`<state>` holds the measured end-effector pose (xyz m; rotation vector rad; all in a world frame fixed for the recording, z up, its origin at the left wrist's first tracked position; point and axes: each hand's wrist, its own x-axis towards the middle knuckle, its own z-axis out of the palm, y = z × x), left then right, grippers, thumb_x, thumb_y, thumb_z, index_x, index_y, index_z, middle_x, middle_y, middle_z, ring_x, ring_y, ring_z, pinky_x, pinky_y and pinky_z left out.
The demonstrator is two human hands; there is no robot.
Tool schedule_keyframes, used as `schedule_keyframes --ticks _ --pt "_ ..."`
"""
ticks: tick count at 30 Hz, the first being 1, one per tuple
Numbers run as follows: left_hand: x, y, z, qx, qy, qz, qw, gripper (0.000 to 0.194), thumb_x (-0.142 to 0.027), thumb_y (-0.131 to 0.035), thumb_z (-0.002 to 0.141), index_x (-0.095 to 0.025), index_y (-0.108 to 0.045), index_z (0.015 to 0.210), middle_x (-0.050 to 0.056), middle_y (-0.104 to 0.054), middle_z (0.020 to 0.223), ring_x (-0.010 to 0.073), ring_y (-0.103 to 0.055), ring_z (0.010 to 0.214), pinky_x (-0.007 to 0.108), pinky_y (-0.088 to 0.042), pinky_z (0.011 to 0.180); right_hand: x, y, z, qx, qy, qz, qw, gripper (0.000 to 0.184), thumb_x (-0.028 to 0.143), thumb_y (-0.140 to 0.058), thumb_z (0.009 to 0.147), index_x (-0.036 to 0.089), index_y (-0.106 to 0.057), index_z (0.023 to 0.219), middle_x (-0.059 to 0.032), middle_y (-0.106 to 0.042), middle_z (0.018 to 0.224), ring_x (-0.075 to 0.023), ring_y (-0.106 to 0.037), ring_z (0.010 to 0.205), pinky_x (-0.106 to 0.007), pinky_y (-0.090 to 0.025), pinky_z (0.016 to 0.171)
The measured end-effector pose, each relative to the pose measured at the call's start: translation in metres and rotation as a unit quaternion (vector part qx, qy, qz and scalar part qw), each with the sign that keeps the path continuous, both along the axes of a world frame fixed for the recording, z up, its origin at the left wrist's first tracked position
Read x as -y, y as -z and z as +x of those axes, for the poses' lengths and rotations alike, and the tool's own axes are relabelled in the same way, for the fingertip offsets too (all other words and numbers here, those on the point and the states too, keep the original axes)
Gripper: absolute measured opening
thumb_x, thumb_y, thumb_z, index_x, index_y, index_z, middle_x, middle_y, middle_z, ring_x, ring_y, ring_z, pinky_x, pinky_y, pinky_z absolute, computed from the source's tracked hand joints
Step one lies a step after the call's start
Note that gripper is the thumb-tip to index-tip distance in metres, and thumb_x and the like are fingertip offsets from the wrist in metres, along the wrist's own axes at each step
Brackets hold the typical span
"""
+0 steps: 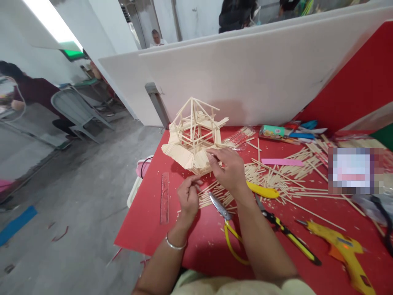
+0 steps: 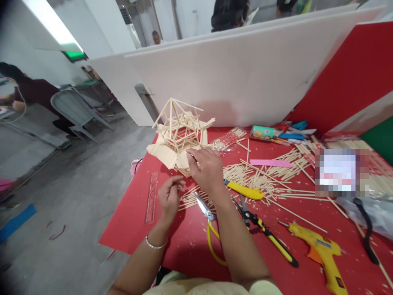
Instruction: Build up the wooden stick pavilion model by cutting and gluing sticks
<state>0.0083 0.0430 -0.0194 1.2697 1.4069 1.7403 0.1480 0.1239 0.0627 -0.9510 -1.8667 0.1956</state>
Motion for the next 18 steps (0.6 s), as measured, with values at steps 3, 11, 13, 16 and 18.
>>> schedule_keyframes --ticks 3,11,13,16,18 --pt "-0.001 0.006 0.001 -0.029 -0.019 0.009 0.999 0.029 -0.011 -0.044 0.087 -0.015 -0.071 0.096 0.004 -0.069 0.077 0.0110 -0.057 0.055 0.023 -0.047 0.054 0.000 -0.001 0.001 0.004 0.012 0.003 1.000 0.021 0.028 -0.053 0.097 0.023 -0.070 0.109 -0.0038 -0.075 0.102 -0.0208 -0.066 0.099 -0.038 -0.047 0.094" --pt "-0.006 0.014 0.004 -0.110 -0.037 0.053 0.992 0.027 -0.011 -0.046 0.087 -0.015 -0.072 0.094 0.004 -0.070 0.075 0.0141 -0.064 0.064 0.025 -0.051 0.061 0.001 -0.004 0.001 0.003 0.016 0.016 1.000 0.022 0.029 -0.053 0.097 0.022 -0.071 0.108 -0.0040 -0.075 0.101 -0.0209 -0.067 0.099 -0.038 -0.048 0.095" --pt "-0.007 0.014 0.004 -0.118 -0.040 0.060 0.990 0.027 -0.012 -0.047 0.087 -0.016 -0.073 0.095 0.004 -0.070 0.075 0.0149 -0.065 0.067 0.026 -0.051 0.064 0.001 -0.003 0.000 0.009 0.014 0.013 1.000 0.023 0.029 -0.053 0.098 0.022 -0.071 0.109 -0.0043 -0.075 0.103 -0.0208 -0.067 0.100 -0.038 -0.048 0.096" --pt "-0.007 0.014 0.005 -0.129 -0.045 0.065 0.989 0.027 -0.013 -0.049 0.087 -0.016 -0.073 0.096 0.005 -0.071 0.076 0.0155 -0.066 0.069 0.026 -0.052 0.066 0.001 -0.002 0.000 0.018 0.009 0.008 1.000 0.023 0.030 -0.053 0.098 0.022 -0.072 0.109 -0.0048 -0.075 0.103 -0.0207 -0.066 0.100 -0.037 -0.048 0.096" --pt "-0.006 0.014 0.006 -0.135 -0.052 0.066 0.987 0.025 -0.014 -0.050 0.087 -0.016 -0.074 0.097 0.004 -0.071 0.075 0.0152 -0.066 0.068 0.026 -0.052 0.066 0.001 -0.001 0.000 0.022 0.008 0.009 1.000 0.024 0.031 -0.053 0.098 0.021 -0.072 0.108 -0.0049 -0.075 0.101 -0.0207 -0.066 0.098 -0.037 -0.048 0.095"
